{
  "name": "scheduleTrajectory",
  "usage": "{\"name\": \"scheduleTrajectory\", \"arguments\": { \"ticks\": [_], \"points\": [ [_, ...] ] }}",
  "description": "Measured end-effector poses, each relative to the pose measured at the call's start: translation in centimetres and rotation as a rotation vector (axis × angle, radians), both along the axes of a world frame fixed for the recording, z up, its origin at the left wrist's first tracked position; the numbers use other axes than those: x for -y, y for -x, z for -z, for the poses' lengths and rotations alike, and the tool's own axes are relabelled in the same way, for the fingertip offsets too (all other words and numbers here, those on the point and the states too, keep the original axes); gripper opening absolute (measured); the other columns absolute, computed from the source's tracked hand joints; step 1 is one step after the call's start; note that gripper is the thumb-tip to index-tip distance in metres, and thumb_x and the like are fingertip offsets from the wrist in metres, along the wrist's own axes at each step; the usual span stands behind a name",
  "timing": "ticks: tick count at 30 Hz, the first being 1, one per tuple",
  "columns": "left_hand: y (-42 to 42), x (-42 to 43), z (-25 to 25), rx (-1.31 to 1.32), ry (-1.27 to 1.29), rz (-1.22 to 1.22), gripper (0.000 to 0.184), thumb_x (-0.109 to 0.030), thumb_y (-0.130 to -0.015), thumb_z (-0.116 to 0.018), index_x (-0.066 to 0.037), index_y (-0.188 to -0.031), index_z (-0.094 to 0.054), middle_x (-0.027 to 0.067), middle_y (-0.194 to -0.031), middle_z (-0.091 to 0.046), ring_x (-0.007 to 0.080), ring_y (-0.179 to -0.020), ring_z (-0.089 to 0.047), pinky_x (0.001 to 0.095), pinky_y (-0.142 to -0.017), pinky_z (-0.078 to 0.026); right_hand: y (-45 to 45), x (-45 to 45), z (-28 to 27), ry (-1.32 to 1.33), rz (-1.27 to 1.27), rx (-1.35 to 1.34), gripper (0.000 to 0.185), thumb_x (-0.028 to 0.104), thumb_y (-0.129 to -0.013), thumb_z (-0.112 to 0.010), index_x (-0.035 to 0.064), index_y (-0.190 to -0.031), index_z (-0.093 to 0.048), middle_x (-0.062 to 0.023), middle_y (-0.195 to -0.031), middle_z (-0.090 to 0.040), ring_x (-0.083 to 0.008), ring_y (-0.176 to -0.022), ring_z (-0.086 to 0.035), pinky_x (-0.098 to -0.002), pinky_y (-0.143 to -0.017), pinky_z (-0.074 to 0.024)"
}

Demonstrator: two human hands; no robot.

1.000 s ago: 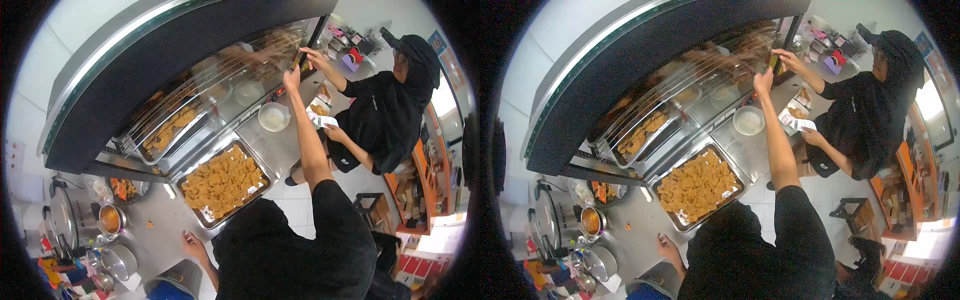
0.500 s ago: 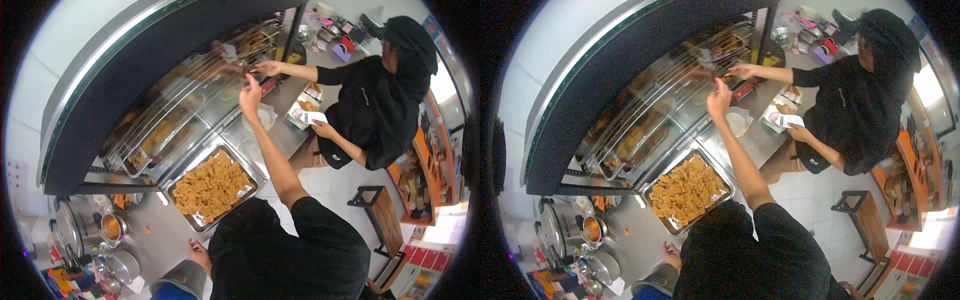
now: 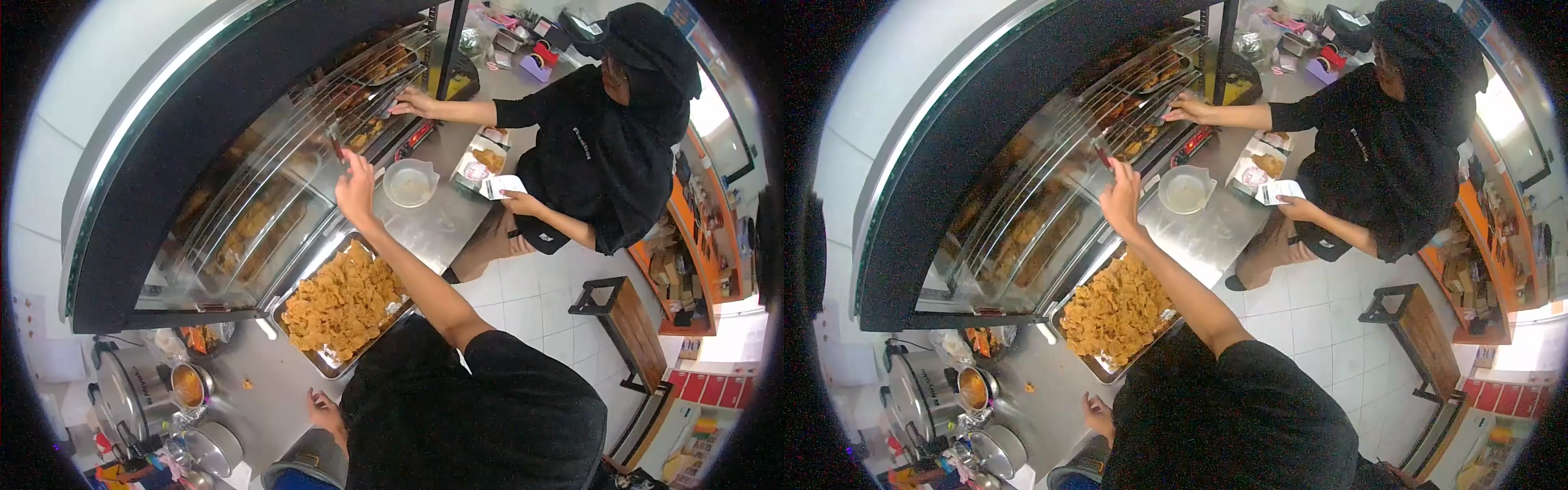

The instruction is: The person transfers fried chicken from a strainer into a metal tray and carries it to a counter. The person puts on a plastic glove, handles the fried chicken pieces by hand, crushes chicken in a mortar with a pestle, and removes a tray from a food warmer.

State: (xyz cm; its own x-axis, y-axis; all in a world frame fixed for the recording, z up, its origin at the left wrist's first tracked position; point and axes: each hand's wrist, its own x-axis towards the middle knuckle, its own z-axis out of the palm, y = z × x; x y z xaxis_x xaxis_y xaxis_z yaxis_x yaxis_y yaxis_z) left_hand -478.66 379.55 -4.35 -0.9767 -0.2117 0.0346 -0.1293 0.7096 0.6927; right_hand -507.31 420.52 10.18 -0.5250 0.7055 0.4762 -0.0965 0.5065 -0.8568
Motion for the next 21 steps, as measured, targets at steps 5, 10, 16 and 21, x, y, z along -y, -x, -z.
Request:
{"name": "scheduleTrajectory", "arguments": {
  "ticks": [5, 10, 16, 21],
  "points": [
    [0.3, 0.1, -0.2, -0.023, -0.023, 0.009, 0.031, -0.015, -0.092, -0.06, 0.001, -0.119, -0.06, 0.013, -0.083, -0.065, 0.0204, -0.059, -0.06, 0.0309, -0.054, -0.049, -0.3, 0.6, -0.5, 0.011, -0.007, -0.001, 0.057, -0.009, -0.069, -0.05, 0.0044, -0.125, -0.052, -0.0129, -0.111, -0.055, -0.0307, -0.096, -0.049, -0.0401, -0.09, -0.0405],
    [0.9, 0.0, -0.8, -0.029, -0.043, -0.001, 0.031, -0.015, -0.092, -0.06, 0.001, -0.118, -0.06, 0.0131, -0.083, -0.065, 0.0199, -0.06, -0.06, 0.031, -0.053, -0.048, 0.2, -2.1, 2.0, 0.278, -0.211, -0.141, 0.04, -0.002, -0.08, -0.056, 0.0078, -0.118, -0.061, -0.0069, -0.101, -0.066, -0.0209, -0.085, -0.06, -0.033, -0.079, -0.0486],
    [-0.3, 0.2, -1.4, 0.017, -0.007, -0.039, 0.031, -0.015, -0.092, -0.06, 0.001, -0.118, -0.06, 0.0142, -0.082, -0.065, 0.0202, -0.06, -0.06, 0.0319, -0.054, -0.049, 2.3, -8.7, 5.7, 0.693, -0.098, 0.048, 0.025, 0.007, -0.089, -0.052, -0.0003, -0.111, -0.062, -0.0096, -0.097, -0.069, -0.0151, -0.068, -0.066, -0.0265, -0.058, -0.054],
    [-1.1, -0.9, -2.4, 0.031, 0.041, -0.018, 0.031, -0.015, -0.091, -0.061, 0.001, -0.118, -0.06, 0.0144, -0.082, -0.066, 0.0208, -0.058, -0.061, 0.0328, -0.054, -0.049, 6.5, -13.9, 6.3, 0.658, -0.081, 0.448, 0.026, 0.012, -0.09, -0.055, -0.006, -0.108, -0.06, -0.0129, -0.08, -0.067, -0.019, -0.058, -0.067, -0.0295, -0.048, -0.0559]
  ]
}}
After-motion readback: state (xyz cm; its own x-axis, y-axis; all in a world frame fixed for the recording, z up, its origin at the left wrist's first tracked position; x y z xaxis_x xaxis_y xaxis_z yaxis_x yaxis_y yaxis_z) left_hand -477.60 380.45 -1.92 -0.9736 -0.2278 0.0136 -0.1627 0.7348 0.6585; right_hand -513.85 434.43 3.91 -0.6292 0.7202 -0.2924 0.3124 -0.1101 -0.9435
